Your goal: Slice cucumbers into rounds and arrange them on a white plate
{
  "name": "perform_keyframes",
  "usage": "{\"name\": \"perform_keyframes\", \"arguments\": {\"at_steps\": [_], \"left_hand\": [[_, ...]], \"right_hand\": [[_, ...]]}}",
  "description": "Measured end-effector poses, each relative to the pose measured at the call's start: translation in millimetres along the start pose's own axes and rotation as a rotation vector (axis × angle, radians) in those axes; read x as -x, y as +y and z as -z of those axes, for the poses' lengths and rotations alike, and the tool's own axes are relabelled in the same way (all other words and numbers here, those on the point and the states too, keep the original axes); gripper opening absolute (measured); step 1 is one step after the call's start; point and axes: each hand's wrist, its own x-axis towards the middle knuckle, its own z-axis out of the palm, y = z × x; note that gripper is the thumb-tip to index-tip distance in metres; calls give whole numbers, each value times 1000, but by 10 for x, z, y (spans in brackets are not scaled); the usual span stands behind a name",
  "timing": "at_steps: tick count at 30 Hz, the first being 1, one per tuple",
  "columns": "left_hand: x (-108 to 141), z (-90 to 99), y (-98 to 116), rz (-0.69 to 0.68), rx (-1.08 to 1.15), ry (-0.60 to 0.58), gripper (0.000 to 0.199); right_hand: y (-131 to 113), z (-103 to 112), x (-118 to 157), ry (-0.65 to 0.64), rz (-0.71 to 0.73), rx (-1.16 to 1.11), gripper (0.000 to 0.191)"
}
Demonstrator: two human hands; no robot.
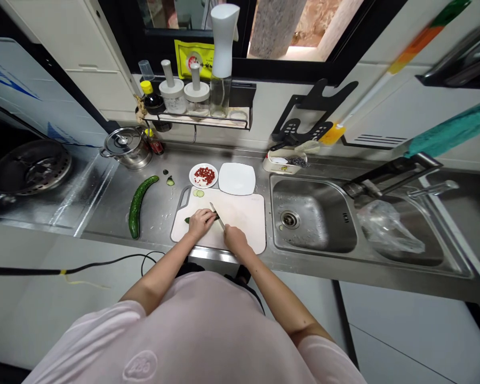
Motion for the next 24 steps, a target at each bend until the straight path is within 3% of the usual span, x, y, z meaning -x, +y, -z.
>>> {"name": "perform_keyframes", "arguments": {"at_steps": [17, 24], "left_hand": [[-15, 31, 29, 24, 16, -4, 21], [-8, 37, 27, 24, 2, -4, 20]], "right_hand": [[-100, 71, -65, 9, -23, 2, 23], [-64, 0, 97, -20, -59, 1, 23]]}}
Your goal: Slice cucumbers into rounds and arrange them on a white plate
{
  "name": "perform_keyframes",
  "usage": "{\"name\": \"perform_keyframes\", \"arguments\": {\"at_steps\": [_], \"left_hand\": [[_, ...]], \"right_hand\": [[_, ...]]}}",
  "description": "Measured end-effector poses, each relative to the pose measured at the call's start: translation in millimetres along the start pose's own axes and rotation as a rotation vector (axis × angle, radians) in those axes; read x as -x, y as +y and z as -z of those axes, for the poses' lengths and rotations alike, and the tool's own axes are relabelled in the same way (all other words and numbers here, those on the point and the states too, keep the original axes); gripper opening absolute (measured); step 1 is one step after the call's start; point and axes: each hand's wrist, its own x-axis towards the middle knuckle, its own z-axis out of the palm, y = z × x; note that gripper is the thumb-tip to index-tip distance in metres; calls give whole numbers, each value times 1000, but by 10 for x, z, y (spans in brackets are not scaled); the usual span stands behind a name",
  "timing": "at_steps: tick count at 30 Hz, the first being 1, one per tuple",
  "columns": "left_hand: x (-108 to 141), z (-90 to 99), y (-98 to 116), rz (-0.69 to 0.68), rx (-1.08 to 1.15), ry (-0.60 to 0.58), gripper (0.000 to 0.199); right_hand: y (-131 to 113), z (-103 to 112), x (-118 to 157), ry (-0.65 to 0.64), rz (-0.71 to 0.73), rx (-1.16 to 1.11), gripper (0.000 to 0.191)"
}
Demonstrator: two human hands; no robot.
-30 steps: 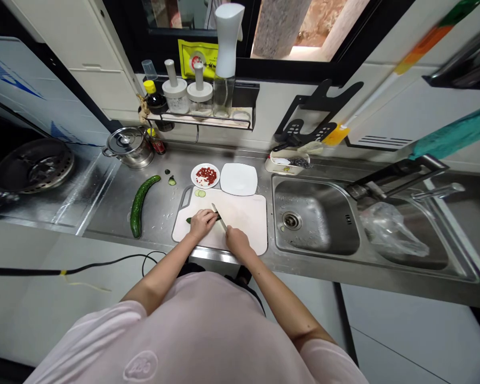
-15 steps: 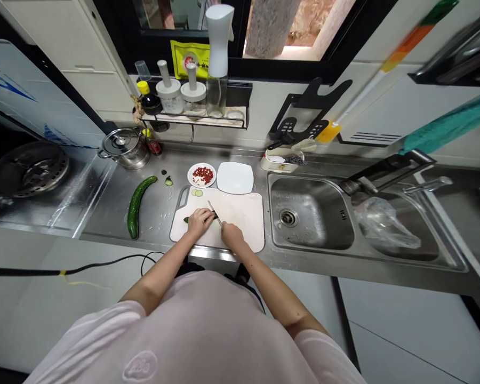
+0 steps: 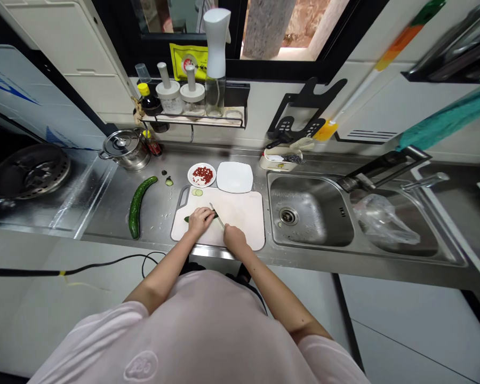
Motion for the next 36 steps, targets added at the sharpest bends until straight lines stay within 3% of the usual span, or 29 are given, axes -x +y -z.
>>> {"name": "perform_keyframes", "arguments": {"at_steps": [8, 27, 36], "left_hand": [[6, -15, 13, 4, 4, 15, 21], [4, 12, 26, -5, -8, 15, 21], [6, 13, 21, 2, 3, 14, 21]], "right_hand": [[133, -167, 152, 15, 3, 7, 22], [-142, 49, -241, 61, 12, -35, 26], [-55, -26, -59, 45, -15, -5, 22]]}}
